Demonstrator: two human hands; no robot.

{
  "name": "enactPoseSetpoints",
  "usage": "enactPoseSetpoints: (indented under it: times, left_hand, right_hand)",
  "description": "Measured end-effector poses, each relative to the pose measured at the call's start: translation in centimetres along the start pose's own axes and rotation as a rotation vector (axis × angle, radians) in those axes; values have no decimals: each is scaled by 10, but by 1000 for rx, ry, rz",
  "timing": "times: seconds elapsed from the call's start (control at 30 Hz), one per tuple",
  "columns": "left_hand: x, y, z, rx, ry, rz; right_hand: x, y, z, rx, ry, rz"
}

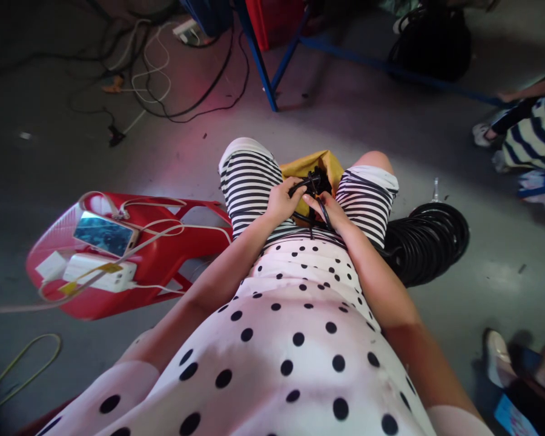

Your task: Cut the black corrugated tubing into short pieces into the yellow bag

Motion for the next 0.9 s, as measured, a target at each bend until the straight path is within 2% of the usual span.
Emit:
enactPoseSetpoints:
  times: [0.53,0.9]
  left_hand:
    - [0,0,-3,8,8,-32]
    - [1,0,-3,-27,9,-35]
  right_hand:
    - [0,-2,-4,-145,44,29]
    - [-1,-3,-4,-126,21,10]
Point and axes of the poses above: each hand's wrist, its own x-axis towards the middle knuckle, its own z-axis out of the palm, y = z × x, the point moved 3 cm from there along x, towards the middle knuckle, and after that the axes turned 3 degrees about -z, right-handed, at the moved point
